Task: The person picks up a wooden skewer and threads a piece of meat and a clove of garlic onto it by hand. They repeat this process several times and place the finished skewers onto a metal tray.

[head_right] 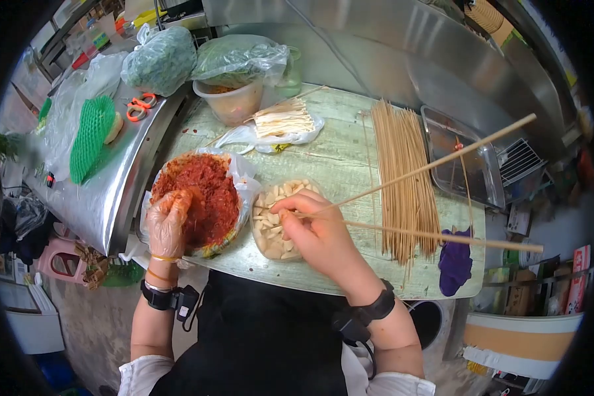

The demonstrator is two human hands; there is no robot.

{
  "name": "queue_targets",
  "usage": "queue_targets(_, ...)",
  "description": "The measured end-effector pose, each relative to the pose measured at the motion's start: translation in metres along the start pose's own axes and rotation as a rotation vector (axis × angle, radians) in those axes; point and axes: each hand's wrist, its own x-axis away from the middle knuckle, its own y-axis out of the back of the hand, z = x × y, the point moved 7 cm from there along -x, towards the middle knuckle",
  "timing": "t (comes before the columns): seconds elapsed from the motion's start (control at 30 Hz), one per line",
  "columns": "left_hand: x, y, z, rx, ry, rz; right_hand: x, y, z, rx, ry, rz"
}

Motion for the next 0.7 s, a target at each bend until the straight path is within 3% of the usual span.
queue_targets(0.07, 0.000, -0.002, 0.000, 0.022, -0.003, -0.019, 0.001, 0.006, 0.004, 0.012, -0.045, 0.023)
queue_targets(0.13, 0.003, -0.006, 0.003, 0.134, 0.086, -0.034, 0.005, 0.032, 0.008, -0.160, -0.016, -0.158)
queue_targets(0.27, 0.006, -0.011, 0.000, 0.152, 0.042, 0.018, 0.004, 0.038, -0.002, -0.192, -0.006, -0.223)
queue_targets(0.33, 0.009, -0.013, 0.000, 0.305, 0.079, 0.000, 0.004, 0.040, -0.008, -0.255, -0.048, -0.239)
queue_targets(0.7, 0.013, -0.012, -0.002, 0.272, 0.057, 0.035, -0.010, 0.030, -0.037, -0.306, -0.194, -0.276)
